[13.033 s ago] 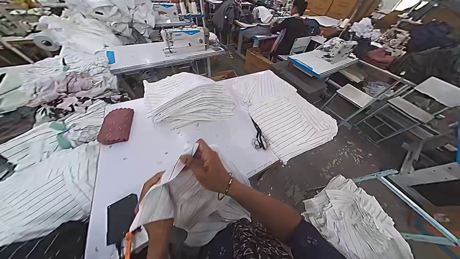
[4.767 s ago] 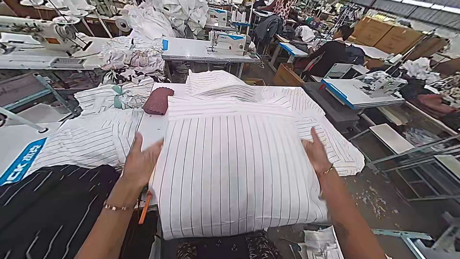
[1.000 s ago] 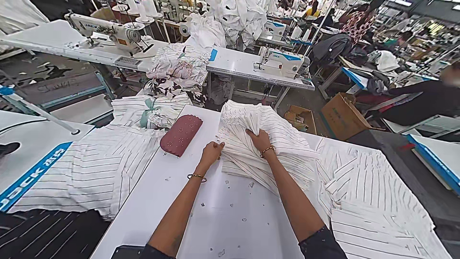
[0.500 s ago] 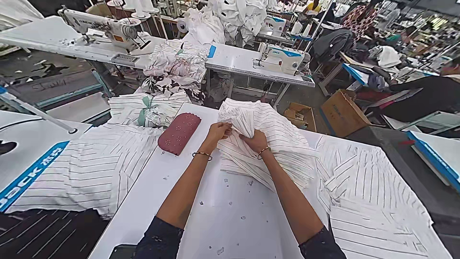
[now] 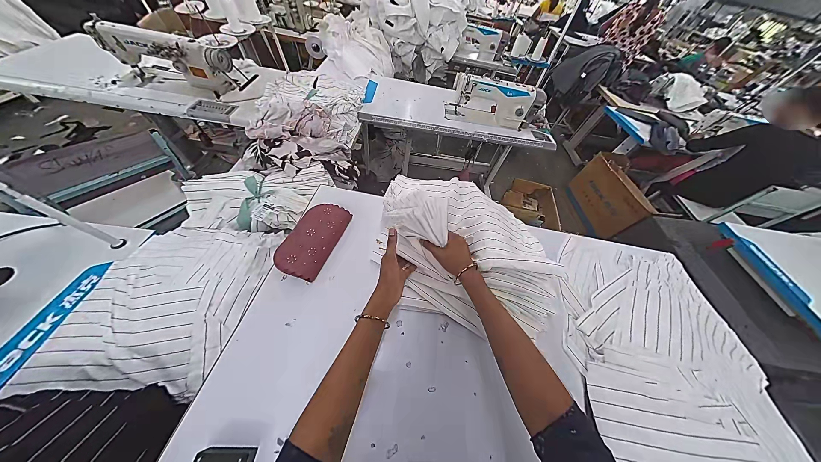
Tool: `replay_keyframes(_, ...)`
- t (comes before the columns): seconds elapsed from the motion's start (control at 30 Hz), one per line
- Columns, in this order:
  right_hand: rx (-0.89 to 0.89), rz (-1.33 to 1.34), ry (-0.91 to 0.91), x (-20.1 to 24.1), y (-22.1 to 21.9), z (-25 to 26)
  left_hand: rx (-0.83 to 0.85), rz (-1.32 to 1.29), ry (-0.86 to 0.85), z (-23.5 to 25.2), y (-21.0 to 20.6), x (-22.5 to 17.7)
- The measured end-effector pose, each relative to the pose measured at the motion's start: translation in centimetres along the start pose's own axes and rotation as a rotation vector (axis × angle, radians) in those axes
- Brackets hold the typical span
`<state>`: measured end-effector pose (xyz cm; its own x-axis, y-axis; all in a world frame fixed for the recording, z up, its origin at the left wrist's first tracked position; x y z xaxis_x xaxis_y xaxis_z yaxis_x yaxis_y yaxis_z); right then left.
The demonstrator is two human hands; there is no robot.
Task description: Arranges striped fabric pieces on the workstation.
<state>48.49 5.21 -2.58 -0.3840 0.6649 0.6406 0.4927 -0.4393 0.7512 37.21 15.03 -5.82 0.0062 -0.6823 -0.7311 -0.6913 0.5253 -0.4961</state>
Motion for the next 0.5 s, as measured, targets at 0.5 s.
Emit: replay_keyframes(0.5, -0.194, 0.696, 0.373, -3.1, -6.2, -12.1, -0.196, 0.22, -0.318, 0.8, -4.7, -2.3)
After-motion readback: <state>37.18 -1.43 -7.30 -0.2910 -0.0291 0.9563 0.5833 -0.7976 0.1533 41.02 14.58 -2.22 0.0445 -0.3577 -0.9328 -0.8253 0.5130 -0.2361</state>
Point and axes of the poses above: each hand's wrist, its own z-axis towards the middle knuckle, its own y-axis out of the back of the hand, x = y × z, the point moved 1 cm from there along z, towards the middle knuckle
